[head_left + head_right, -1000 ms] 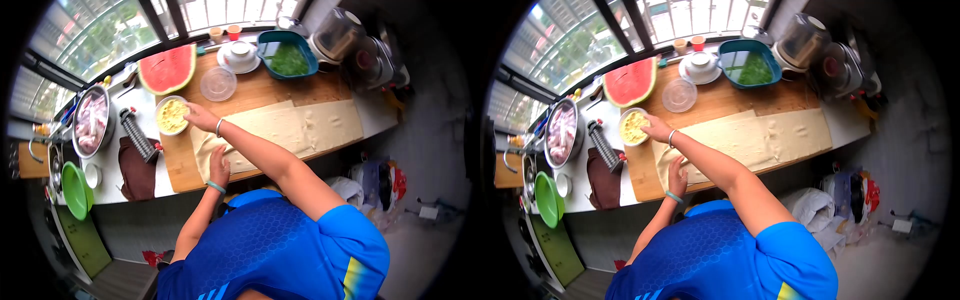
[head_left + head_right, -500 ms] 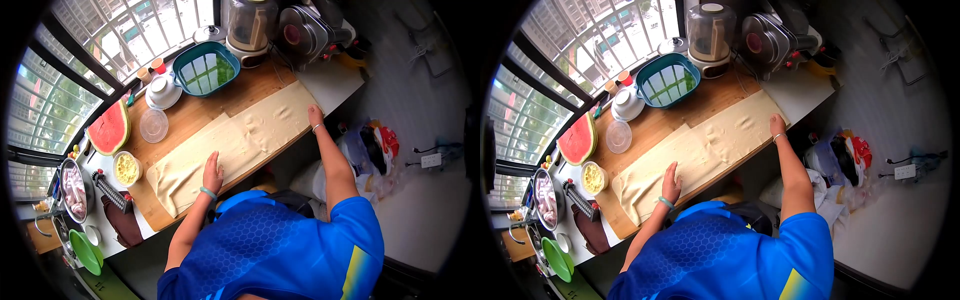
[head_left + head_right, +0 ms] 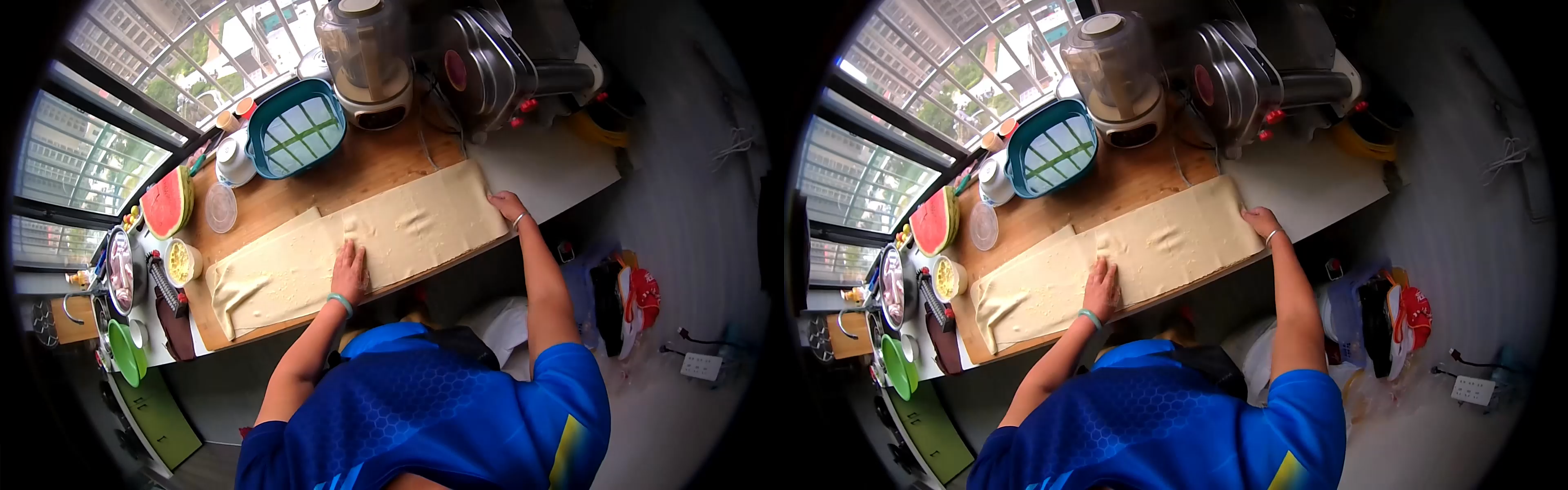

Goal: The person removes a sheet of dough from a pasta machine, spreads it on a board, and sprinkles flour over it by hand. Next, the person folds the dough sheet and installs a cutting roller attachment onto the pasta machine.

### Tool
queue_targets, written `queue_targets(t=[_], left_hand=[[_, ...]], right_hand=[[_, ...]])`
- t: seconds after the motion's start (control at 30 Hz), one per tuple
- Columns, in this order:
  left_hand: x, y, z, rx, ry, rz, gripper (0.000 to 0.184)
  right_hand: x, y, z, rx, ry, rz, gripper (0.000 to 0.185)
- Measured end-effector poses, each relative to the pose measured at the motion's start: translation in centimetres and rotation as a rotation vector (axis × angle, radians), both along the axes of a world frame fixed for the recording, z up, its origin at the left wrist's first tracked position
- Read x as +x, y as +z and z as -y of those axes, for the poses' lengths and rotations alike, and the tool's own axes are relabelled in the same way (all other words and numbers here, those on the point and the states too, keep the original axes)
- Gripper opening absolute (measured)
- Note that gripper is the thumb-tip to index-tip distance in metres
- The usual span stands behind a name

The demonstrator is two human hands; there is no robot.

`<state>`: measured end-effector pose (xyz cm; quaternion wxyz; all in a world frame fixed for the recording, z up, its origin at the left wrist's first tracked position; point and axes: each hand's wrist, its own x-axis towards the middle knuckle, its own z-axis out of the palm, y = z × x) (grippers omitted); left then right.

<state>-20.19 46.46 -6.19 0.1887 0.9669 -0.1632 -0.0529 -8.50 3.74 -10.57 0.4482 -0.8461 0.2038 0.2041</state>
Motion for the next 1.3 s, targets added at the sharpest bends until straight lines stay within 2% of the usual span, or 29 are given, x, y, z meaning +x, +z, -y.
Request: queue_targets(t=[0.07, 0.1, 0.17, 0.23, 0.3, 0.37, 0.4, 0.47, 0.57, 0.7, 0.83, 0.9, 0.97, 1.0, 1.03, 1.07, 1.13, 1.17, 1.23, 1.3], left_hand=[[-0.6, 0.5, 0.3, 0.081, 0.132, -0.056, 0.056], [-0.8, 0.4, 0.2, 0.09, 0.163, -0.061, 0.056], [-1.1, -0.1, 0.1, 0.093, 0.173, -0.07, 0.057], [-1.3, -0.2, 0.2, 0.081, 0.195, -0.076, 0.056], [-1.3, -0.5, 0.4, 0.095, 0.213, -0.076, 0.055], [-1.4, -0.3, 0.7, 0.103, 0.25, -0.064, 0.053], [-1.5, -0.2, 0.9, 0.106, 0.244, -0.053, 0.051], [-1.6, -0.3, 1.2, 0.096, 0.264, -0.038, 0.052], [-1.7, -0.3, 2.7, 0.084, 0.252, -0.028, 0.052], [-0.8, -0.7, 6.5, 0.064, 0.144, -0.022, 0.052], [1.5, -0.3, 11.2, -0.031, -0.14, -0.085, 0.055], [2.3, -1.2, 13.3, -0.059, -0.196, -0.079, 0.057], [2.6, 0.9, 13.8, -0.139, -0.179, -0.109, 0.059], [2.6, 1.0, 13.4, -0.137, -0.185, -0.116, 0.059], [2.3, 1.1, 12.4, -0.214, -0.127, -0.084, 0.059], [2.1, 1.4, 11.0, -0.288, -0.068, -0.053, 0.059], [1.8, 2.6, 6.6, -0.298, 0.087, 0.06, 0.055], [1.5, 3.5, 4.5, -0.29, 0.229, 0.034, 0.054], [1.5, 2.4, -0.9, -0.209, 0.363, 0.114, 0.049], [2.6, 2.5, -5.0, -0.144, 0.409, 0.093, 0.047]], right_hand=[[0.3, -0.7, 1.5, 0.207, 0.003, 0.112, 0.026], [0.3, -0.8, 1.7, 0.218, 0.033, 0.105, 0.026], [-0.3, -0.7, 1.4, 0.748, -0.298, 0.137, 0.027], [-0.4, 1.5, -0.1, 0.768, -0.406, -0.087, 0.031], [0.0, 1.7, -1.7, 0.676, -0.343, -0.088, 0.035], [0.3, 0.8, -1.7, 0.396, -0.164, 0.109, 0.034], [0.6, 0.4, -1.2, 0.402, -0.132, 0.106, 0.034], [1.3, -0.1, -0.1, 0.18, -0.022, 0.389, 0.033], [1.5, 3.2, 1.2, 0.143, -0.035, 0.422, 0.031], [2.1, 3.5, 6.1, 0.098, 0.013, 0.447, 0.03], [3.2, 5.6, 11.8, -0.219, 0.017, 0.526, 0.035], [4.6, 4.7, 16.0, -0.251, 0.002, 0.577, 0.034], [5.2, 4.1, 18.5, -0.287, -0.022, 0.621, 0.034], [5.1, 3.9, 19.4, -0.48, -0.035, 0.574, 0.033], [5.0, 3.5, 20.2, -0.672, -0.047, 0.52, 0.033], [5.0, 2.9, 20.8, -0.669, -0.052, 0.512, 0.033], [4.6, 0.5, 21.3, -0.949, 0.041, 0.531, 0.029], [4.3, -0.3, 20.4, -0.948, 0.037, 0.523, 0.029], [3.4, -1.5, 16.4, -0.549, 0.056, 0.701, 0.025], [-0.3, 2.1, 5.7, 0.239, -0.171, 0.443, 0.021]])
